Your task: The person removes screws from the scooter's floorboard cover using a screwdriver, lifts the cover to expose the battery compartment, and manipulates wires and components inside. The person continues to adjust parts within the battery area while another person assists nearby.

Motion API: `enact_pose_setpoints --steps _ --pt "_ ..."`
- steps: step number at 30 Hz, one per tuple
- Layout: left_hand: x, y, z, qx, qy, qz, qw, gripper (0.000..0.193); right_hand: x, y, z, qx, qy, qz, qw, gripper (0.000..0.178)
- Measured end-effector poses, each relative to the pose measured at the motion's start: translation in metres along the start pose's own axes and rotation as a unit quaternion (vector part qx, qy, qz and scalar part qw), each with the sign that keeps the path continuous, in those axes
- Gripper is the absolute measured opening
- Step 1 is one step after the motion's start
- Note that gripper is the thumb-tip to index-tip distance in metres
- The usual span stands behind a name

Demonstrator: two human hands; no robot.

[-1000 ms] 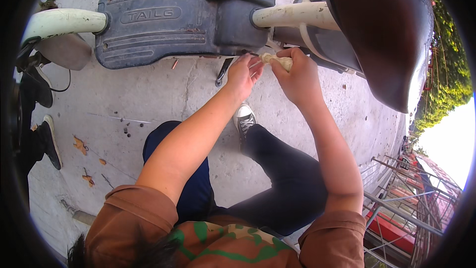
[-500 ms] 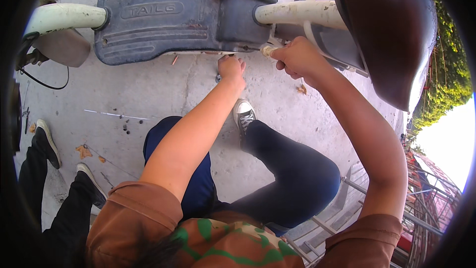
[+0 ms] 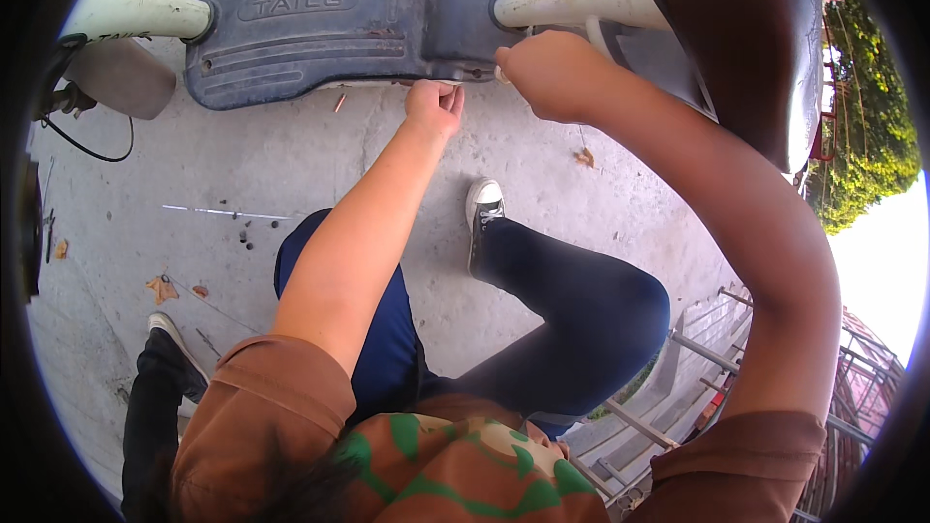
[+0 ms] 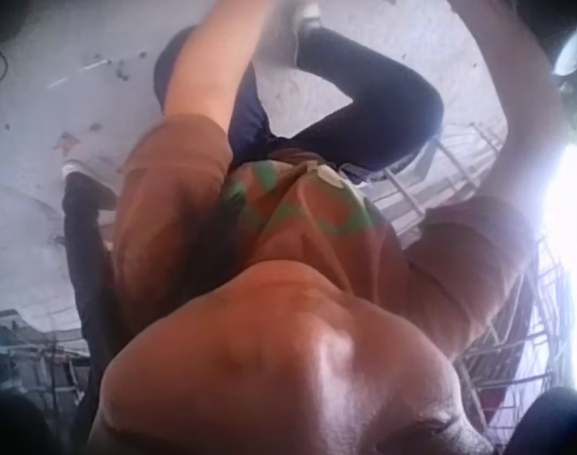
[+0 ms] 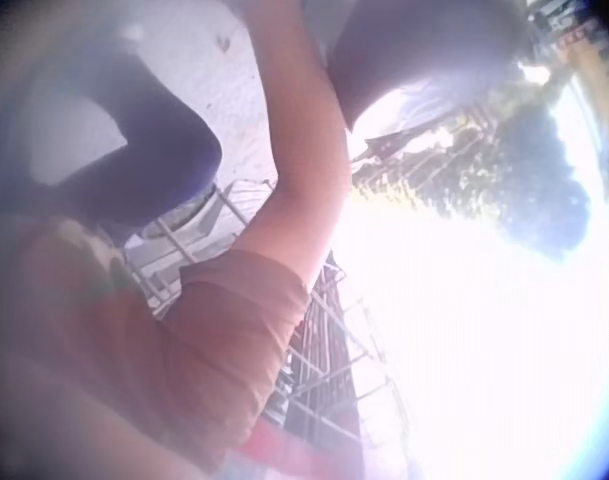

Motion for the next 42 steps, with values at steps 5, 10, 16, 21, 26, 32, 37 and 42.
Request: enact_pose_setpoints --steps 5,10,16,21,26,32,37,42 --pt "0.006 0.018 0.000 -0.008 -0.047 -0.026 0.999 0.045 -0.004 0.002 0.004 0.054 0.030 -0.047 0.997 0.030" --pt "0.009 0.024 0.002 -0.003 -0.033 -0.076 0.997 0.044 0.009 0.005 0.023 0.276 0.143 -0.342 0.887 0.049" --pt "0.009 0.024 0.002 0.018 -0.028 -0.100 0.994 0.038 0.038 0.018 0.052 0.436 0.173 -0.411 0.782 0.041" --pt "0.011 0.027 0.001 0.027 -0.060 -0.080 0.995 0.045 0.024 0.013 0.054 0.291 0.232 -0.356 0.857 0.031" --pt "0.007 0.024 0.005 0.058 -0.078 -0.125 0.987 0.039 0.026 0.011 0.055 0.234 0.252 -0.327 0.880 0.033" --pt "0.001 0.015 0.014 0.065 -0.069 -0.157 0.983 0.026 0.034 0.012 0.060 0.403 0.186 -0.518 0.731 0.041" --pt "0.000 0.014 0.021 0.060 -0.055 -0.145 0.986 0.023 0.052 0.026 0.064 0.414 0.145 -0.619 0.651 0.046" --pt "-0.001 0.012 0.018 0.089 -0.044 -0.143 0.985 0.025 0.037 0.030 0.052 0.308 0.157 -0.485 0.803 0.030"
Point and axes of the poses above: each hand's wrist, its own z-axis away from the middle knuckle, its own x-axis out of the palm, y = z × x, the point moved 5 cm from there along -z, towards the middle knuckle, and after that the axes turned 9 degrees about y, right-handed, at the moved point
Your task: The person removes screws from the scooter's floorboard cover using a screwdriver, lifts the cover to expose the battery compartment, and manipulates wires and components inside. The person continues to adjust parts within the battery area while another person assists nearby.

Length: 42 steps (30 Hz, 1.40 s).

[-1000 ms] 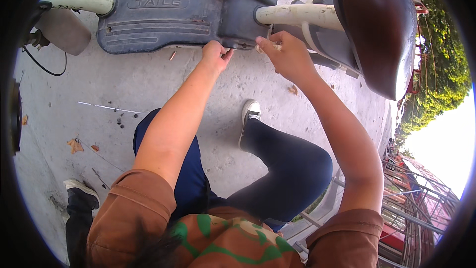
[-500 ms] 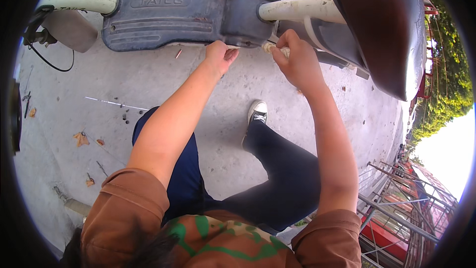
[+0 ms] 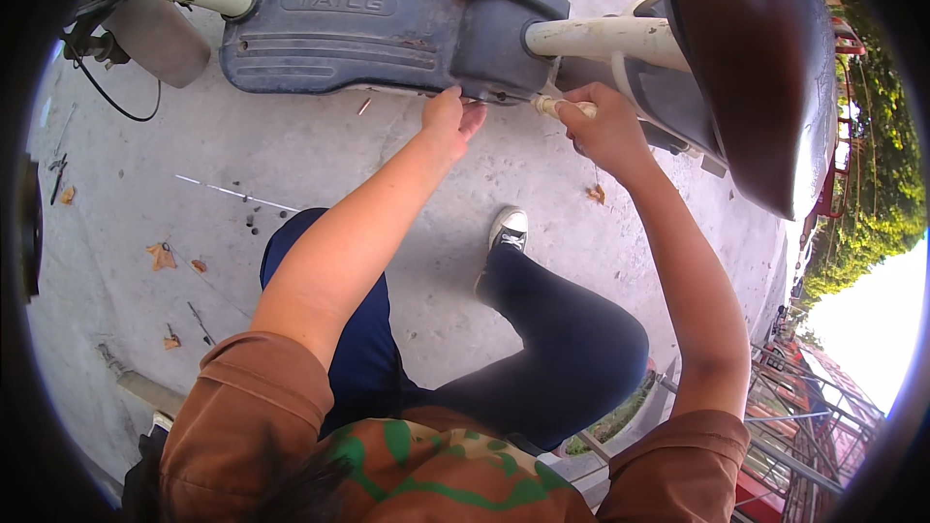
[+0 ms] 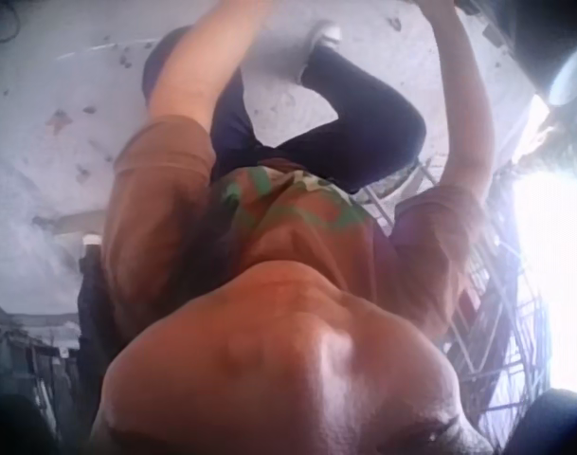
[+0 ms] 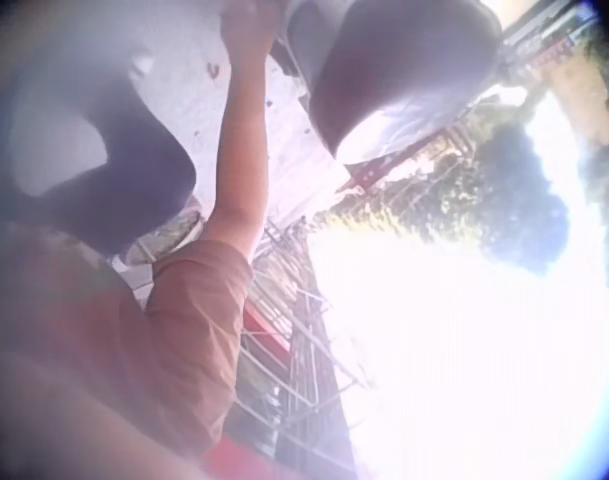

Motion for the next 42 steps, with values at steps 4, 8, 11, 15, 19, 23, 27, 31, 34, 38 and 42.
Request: enact_pose_setpoints --steps 4,8,11,15,19,23,27,31,34,38,42 --pt "0.002 0.000 -0.006 -0.005 -0.012 0.026 1.000 0.021 0.010 -0.034 0.007 -0.282 -0.080 0.282 0.913 0.025" --pt "0.004 0.003 -0.007 0.010 -0.013 0.014 1.000 0.019 0.012 -0.046 0.005 -0.388 -0.106 0.361 0.842 0.023" --pt "0.007 0.003 -0.008 0.000 -0.006 0.037 0.999 0.015 0.001 -0.043 -0.002 -0.265 -0.016 0.254 0.930 0.027" --pt "0.003 -0.001 -0.024 -0.005 -0.011 0.097 0.995 0.010 0.009 -0.042 -0.001 -0.006 0.003 0.082 0.997 0.035" --pt "0.017 -0.012 -0.021 -0.014 -0.012 0.056 0.998 0.014 0.002 -0.001 0.001 -0.050 0.030 -0.011 0.998 0.026" --pt "0.018 -0.016 -0.044 0.000 0.007 0.080 0.997 0.016 0.007 0.013 -0.010 -0.081 0.011 -0.034 0.996 0.017" --pt "0.024 -0.022 -0.051 0.012 -0.012 0.065 0.998 0.015 0.009 -0.011 0.013 -0.273 0.012 0.106 0.956 0.012" --pt "0.025 -0.023 -0.053 0.019 0.000 0.085 0.996 0.014 0.013 -0.025 0.020 -0.383 -0.021 0.179 0.906 0.012" --pt "0.025 -0.021 -0.046 0.020 0.009 0.086 0.996 0.014 0.008 -0.006 0.006 -0.169 0.017 0.037 0.985 0.019" --pt "0.023 -0.021 -0.037 0.021 0.019 0.075 0.997 0.015 -0.001 0.004 0.000 -0.030 0.024 0.053 0.998 0.026" --pt "0.027 -0.023 -0.026 0.016 0.008 0.041 0.999 0.015 -0.009 0.021 0.001 -0.212 0.035 0.097 0.972 0.020"
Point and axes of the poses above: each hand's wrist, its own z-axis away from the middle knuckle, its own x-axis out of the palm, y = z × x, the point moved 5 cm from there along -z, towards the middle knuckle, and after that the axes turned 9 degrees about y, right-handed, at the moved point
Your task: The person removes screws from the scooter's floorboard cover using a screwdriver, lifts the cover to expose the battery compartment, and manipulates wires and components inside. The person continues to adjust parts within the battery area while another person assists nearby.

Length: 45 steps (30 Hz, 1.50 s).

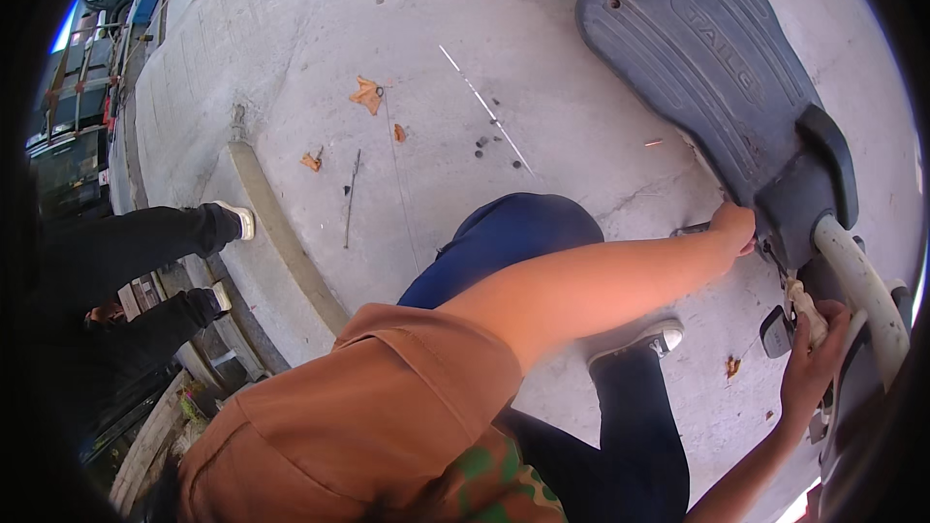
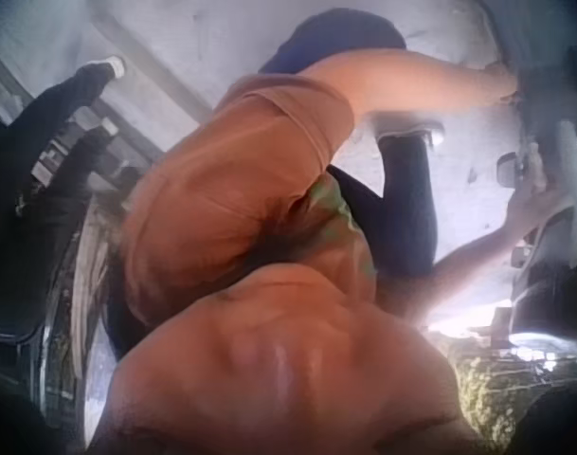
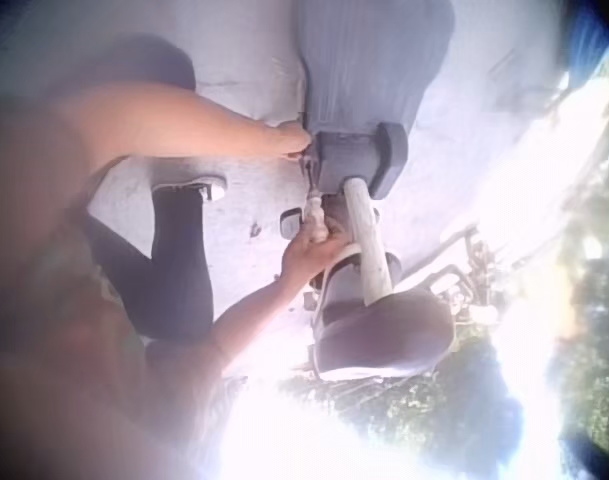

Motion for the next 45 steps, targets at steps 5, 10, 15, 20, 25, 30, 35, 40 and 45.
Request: enact_pose_setpoints --steps 5,10,15,20,25,30,35,40,45 --pt "-0.024 0.022 0.013 0.039 -0.057 0.009 0.998 0.016 -0.002 -0.089 -0.011 -0.165 -0.014 0.053 0.985 0.022" --pt "-0.035 0.027 0.029 0.048 -0.033 -0.093 0.994 0.020 -0.004 -0.060 -0.007 -0.045 -0.007 -0.027 0.999 0.032" --pt "-0.033 0.016 0.027 0.048 -0.059 -0.106 0.991 0.022 -0.005 -0.043 0.004 0.020 0.033 0.040 0.998 0.023" --pt "-0.025 -0.005 0.049 -0.007 -0.095 -0.115 0.989 0.029 0.003 -0.058 -0.001 -0.099 -0.035 0.022 0.994 0.014" --pt "0.006 -0.007 0.100 -0.052 -0.179 -0.107 0.977 0.034 0.002 -0.075 0.001 -0.219 -0.028 0.026 0.975 0.017" --pt "0.017 -0.014 0.086 -0.079 -0.203 -0.026 0.976 0.033 -0.001 -0.074 0.007 0.012 0.075 0.012 0.997 0.027" --pt "0.024 -0.020 0.089 -0.110 -0.207 0.018 0.972 0.035 -0.005 -0.062 0.013 0.159 -0.005 0.021 0.987 0.031" --pt "0.020 -0.010 0.128 -0.075 -0.190 -0.080 0.976 0.042 -0.006 -0.069 0.010 -0.023 -0.020 0.001 1.000 0.026" --pt "0.026 -0.016 0.122 -0.100 -0.233 -0.024 0.967 0.041 -0.010 -0.066 0.005 -0.106 0.016 0.042 0.993 0.025"
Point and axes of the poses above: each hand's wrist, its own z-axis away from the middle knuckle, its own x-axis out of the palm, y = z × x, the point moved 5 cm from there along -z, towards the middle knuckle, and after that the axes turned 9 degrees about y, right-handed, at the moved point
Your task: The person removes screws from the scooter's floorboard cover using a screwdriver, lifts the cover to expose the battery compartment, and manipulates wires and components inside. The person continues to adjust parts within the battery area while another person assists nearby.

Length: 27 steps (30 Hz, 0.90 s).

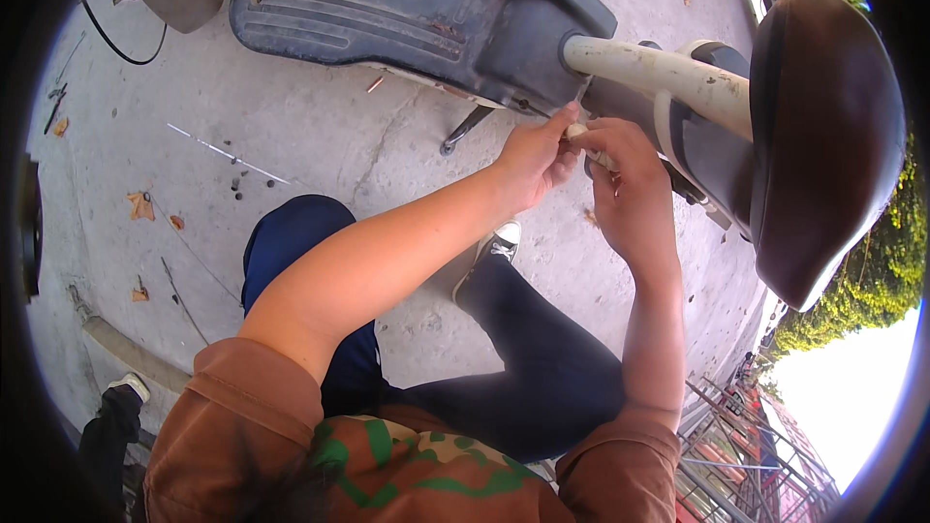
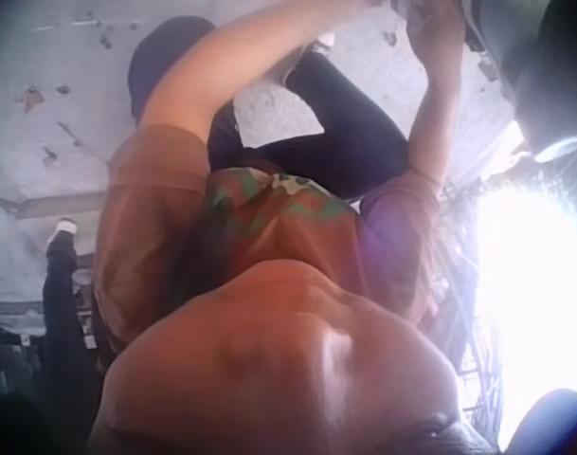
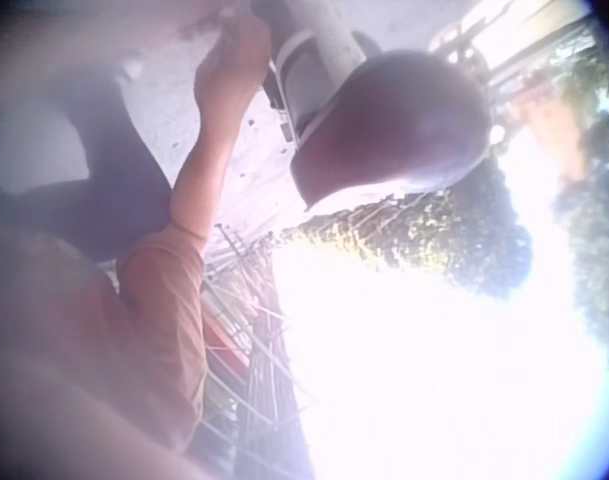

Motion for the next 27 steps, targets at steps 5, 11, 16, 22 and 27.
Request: enact_pose_setpoints --steps 5,11,16,22,27 --pt "0.007 0.000 -0.001 -0.026 -0.072 0.100 0.992 0.036 -0.011 0.010 0.008 0.270 0.021 -0.007 0.963 0.022" --pt "0.002 0.004 0.001 -0.042 -0.031 0.096 0.994 0.033 -0.013 0.004 0.006 0.124 0.024 -0.038 0.991 0.025" --pt "-0.004 0.007 -0.006 0.004 -0.031 0.074 0.997 0.030 -0.015 -0.006 0.006 0.060 0.011 -0.034 0.998 0.031" --pt "0.000 0.005 -0.010 0.020 -0.052 0.097 0.994 0.034 -0.010 0.005 0.011 0.281 0.010 -0.044 0.959 0.030" --pt "-0.002 0.000 0.005 -0.002 0.026 0.050 0.998 0.038 -0.017 0.000 0.004 0.039 0.039 -0.027 0.998 0.027"
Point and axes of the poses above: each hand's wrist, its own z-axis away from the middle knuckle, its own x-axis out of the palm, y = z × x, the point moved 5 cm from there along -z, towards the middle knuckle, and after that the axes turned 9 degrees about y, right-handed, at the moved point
